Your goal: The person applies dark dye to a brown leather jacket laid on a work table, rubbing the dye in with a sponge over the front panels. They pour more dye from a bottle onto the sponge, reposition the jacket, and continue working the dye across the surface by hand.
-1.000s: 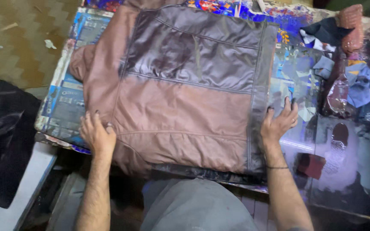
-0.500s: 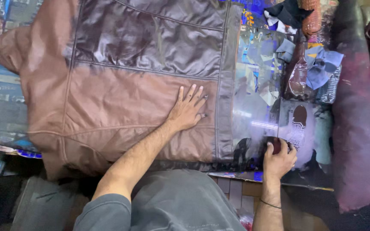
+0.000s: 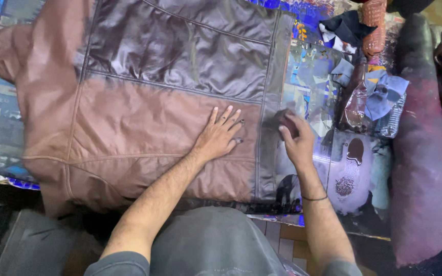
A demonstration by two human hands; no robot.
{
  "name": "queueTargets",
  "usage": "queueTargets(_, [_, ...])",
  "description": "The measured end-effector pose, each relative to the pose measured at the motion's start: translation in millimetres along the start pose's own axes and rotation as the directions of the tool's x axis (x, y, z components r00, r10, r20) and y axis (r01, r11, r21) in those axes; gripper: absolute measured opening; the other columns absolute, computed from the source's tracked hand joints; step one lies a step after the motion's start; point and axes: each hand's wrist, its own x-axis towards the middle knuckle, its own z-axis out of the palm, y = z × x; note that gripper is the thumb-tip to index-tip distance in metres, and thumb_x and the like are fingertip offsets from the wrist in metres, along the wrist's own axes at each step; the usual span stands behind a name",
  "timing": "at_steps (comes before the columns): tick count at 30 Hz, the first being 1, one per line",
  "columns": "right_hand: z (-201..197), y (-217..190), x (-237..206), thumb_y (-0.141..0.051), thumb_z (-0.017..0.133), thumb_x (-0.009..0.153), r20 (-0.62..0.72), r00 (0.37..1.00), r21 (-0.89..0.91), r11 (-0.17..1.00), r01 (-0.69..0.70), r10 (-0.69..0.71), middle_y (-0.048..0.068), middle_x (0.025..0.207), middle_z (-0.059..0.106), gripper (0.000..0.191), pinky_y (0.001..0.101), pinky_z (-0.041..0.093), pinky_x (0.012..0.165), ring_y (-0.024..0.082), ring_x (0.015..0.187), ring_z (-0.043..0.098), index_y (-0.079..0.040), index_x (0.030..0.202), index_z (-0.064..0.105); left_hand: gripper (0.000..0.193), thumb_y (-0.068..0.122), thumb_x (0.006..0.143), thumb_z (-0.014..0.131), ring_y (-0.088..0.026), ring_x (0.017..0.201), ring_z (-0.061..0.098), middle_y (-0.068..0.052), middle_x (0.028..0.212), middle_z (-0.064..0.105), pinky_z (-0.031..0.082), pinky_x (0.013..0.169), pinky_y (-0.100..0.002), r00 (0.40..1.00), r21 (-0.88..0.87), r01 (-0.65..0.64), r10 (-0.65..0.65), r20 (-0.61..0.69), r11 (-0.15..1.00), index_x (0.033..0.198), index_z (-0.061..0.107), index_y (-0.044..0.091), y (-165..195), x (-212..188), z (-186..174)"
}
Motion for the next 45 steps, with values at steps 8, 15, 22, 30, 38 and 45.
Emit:
queueTargets(8, [41,-19,65,-0.025,0.075,0.083,0.376,0.865,-0.524,0.693,0.495,-0.333,-0.005,0.126,0.067,0.031,0.0497,0.039,0.093,0.024,0.107,0.057,-0.026,0.114,0.079,0.058,0.044,0.091,0.066,-0.034,0.153,0.026,-0.012,0.160,0.040,0.015,0.124,-0.060,1.000,-0.013,0.017,-0.018,-0.010,1.000,0.136,0.061,0.007,-2,-1,-2])
queueTargets(15, [32,-45,32,-0.013,0.065,0.078,0.528,0.831,-0.531,0.697,0.482,-0.172,-0.004,0.123,0.069,0.034,0.0509,0.043,0.087,0.028,0.104,0.058,-0.025,0.107,0.079,0.057,0.042,0.088,0.068,-0.032,0.153,0.026,-0.012,0.159,0.041,0.015,0.124,-0.059,0.998,-0.035,0.016,-0.018,-0.058,0.999,0.134,0.063,0.008,-4,-4,-4])
queueTargets(22, [32,-46,34,-0.013,0.067,0.079,0.468,0.873,-0.568,0.711,0.414,-0.135,-0.004,0.118,0.070,0.031,0.0503,0.043,0.087,0.028,0.106,0.058,-0.023,0.106,0.078,0.058,0.042,0.086,0.069,-0.033,0.152,0.026,-0.013,0.159,0.041,0.015,0.124,-0.059,0.999,-0.036,0.022,-0.024,-0.047,0.999,0.133,0.064,0.009,-3,-4,-2])
queueTargets(30, [38,-43,47,-0.014,0.068,0.081,0.440,0.889,-0.555,0.741,0.377,-0.123,-0.004,0.113,0.071,0.030,0.0503,0.047,0.085,0.030,0.104,0.059,-0.024,0.106,0.079,0.056,0.043,0.089,0.068,-0.034,0.152,0.027,-0.014,0.158,0.043,0.016,0.123,-0.059,0.996,-0.059,0.008,-0.013,-0.083,0.998,0.133,0.064,0.009,-7,-5,3])
queueTargets(38, [13,-66,-13,-0.010,0.067,0.070,0.566,0.819,-0.504,0.745,0.438,-0.099,-0.005,0.115,0.072,0.035,0.0491,0.047,0.080,0.029,0.103,0.060,-0.024,0.100,0.079,0.055,0.039,0.087,0.068,-0.034,0.152,0.027,-0.014,0.158,0.043,0.015,0.123,-0.059,0.998,-0.068,0.007,-0.012,-0.065,0.998,0.133,0.065,0.008,-6,-4,2])
queueTargets(45, [37,-52,43,-0.012,0.068,0.086,0.338,0.923,-0.521,0.781,0.344,-0.181,-0.008,0.117,0.072,0.024,0.0449,0.047,0.088,0.028,0.102,0.059,-0.022,0.106,0.078,0.046,0.031,0.091,0.066,-0.034,0.152,0.030,-0.013,0.158,0.045,0.017,0.124,-0.059,0.995,-0.093,0.005,-0.015,-0.097,0.996,0.131,0.066,0.009,-8,-4,9])
